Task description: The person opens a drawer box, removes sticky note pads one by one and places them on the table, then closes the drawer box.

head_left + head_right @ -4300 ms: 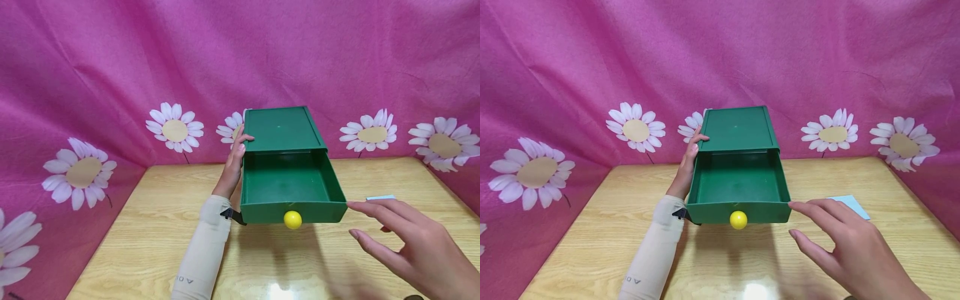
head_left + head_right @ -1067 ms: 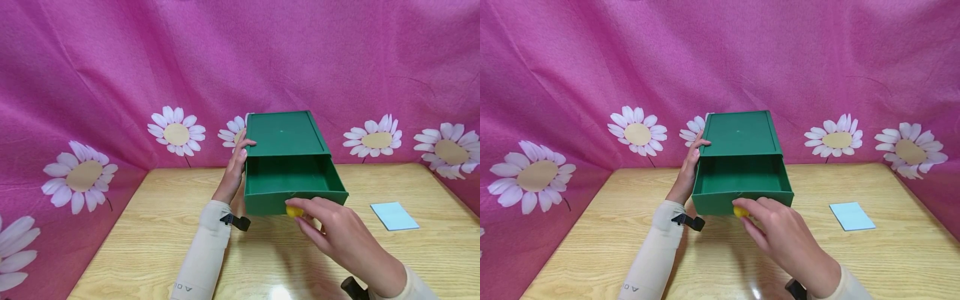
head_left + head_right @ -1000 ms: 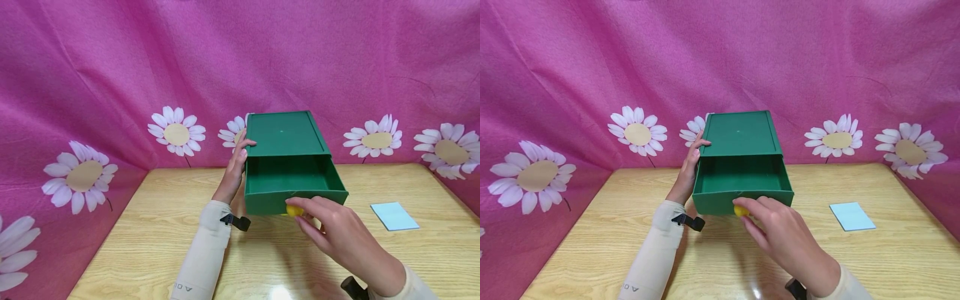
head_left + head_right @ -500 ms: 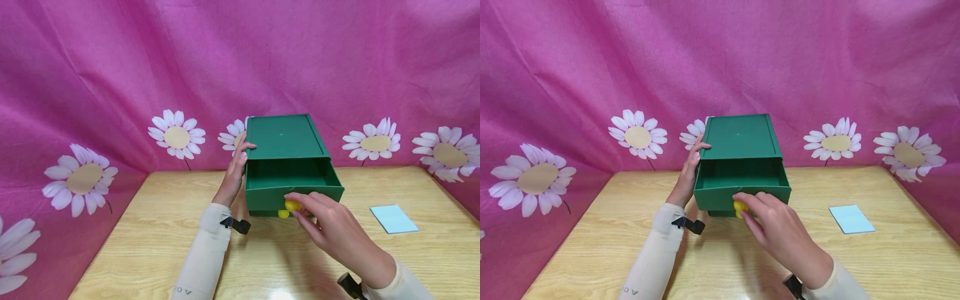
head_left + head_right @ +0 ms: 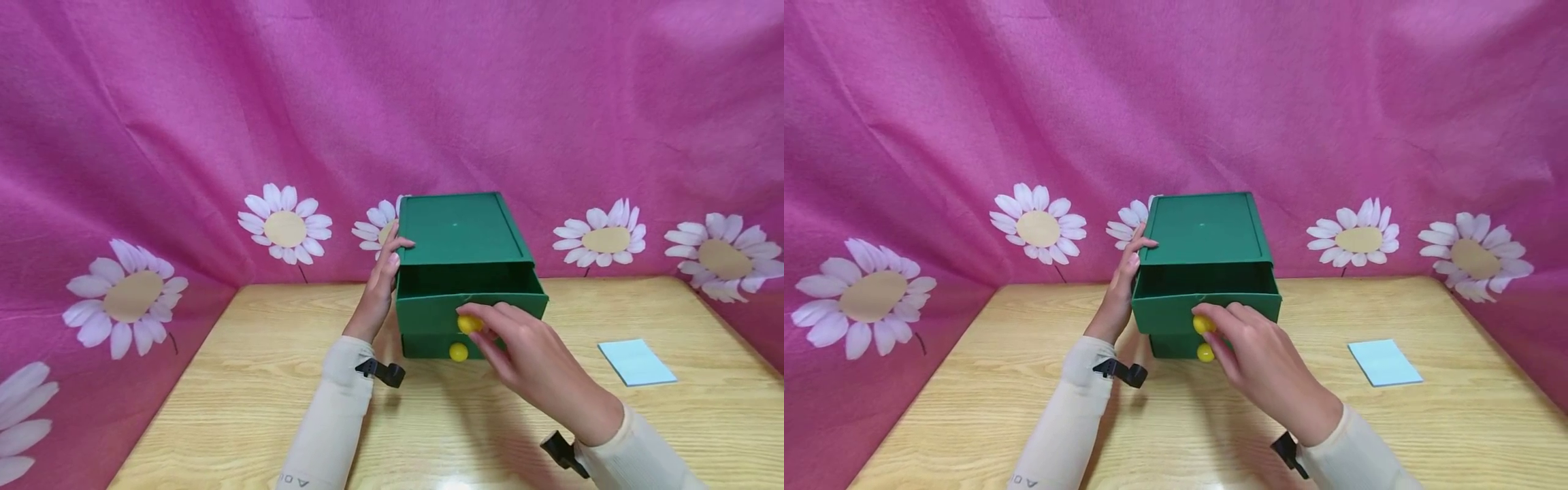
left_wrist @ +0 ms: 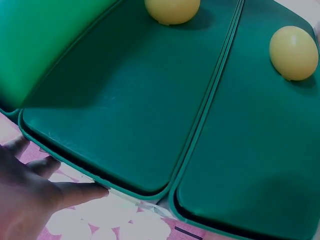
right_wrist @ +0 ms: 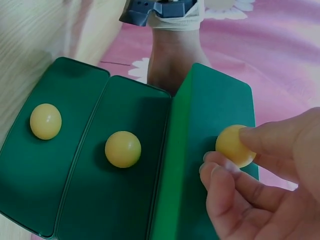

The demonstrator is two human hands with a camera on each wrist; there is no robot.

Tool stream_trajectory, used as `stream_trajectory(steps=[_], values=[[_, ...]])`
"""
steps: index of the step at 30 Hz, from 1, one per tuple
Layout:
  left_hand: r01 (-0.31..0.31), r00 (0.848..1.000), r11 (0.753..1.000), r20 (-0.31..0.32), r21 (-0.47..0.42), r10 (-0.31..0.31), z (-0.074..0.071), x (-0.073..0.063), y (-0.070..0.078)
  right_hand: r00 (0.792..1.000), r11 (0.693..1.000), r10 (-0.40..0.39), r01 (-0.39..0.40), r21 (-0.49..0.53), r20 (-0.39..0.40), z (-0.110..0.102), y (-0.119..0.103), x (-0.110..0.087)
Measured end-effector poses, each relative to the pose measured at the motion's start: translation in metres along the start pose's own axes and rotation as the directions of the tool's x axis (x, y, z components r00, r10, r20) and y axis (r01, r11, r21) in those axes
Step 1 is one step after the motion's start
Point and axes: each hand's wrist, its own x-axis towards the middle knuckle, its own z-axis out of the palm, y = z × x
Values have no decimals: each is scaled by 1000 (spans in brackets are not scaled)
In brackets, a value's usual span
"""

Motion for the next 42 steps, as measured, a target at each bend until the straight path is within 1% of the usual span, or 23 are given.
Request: stream_trajectory(steps=[6, 13, 17, 19, 20, 24, 26, 30, 35, 42], values=[[0, 1000, 1000, -1, -2, 0, -3, 1, -1, 1000, 1000, -9, 9, -1, -3, 4, 5, 5], [-6, 1000, 1000, 12, -5, 6, -1, 1, -1, 999, 1000, -17, 17, -23, -28, 8, 11, 11], [-12, 1000, 1000, -4, 2, 12, -2, 5, -20, 1000, 1000, 9, -9, -11, -20, 10, 15, 14], [-14, 1000, 1000, -10, 6, 14, -3, 7, -26, 1000, 1000, 19, -19, -1, -21, 11, 16, 15], [-16, 1000, 1000, -14, 6, 16, -3, 7, -26, 999, 1000, 21, -21, 4, -24, 11, 17, 16], [-17, 1000, 1000, -9, 1, 17, 0, 4, -7, 999, 1000, 23, -23, 8, -31, 13, 18, 19], [-20, 1000, 1000, -6, -2, 20, 0, 2, -1, 999, 1000, 26, -26, 10, -29, 14, 19, 20], [-23, 1000, 1000, -1, -5, 23, 0, 1, 1, 999, 999, 40, -40, 10, -23, 16, 21, 21], [-8, 1000, 1000, -3, -10, 8, 1, 0, 0, 998, 998, 58, -58, 2, -16, 18, 23, 23], [-2, 1000, 1000, -11, -14, 2, 0, 0, 0, 999, 999, 43, -43, -13, -30, 21, 28, 28]])
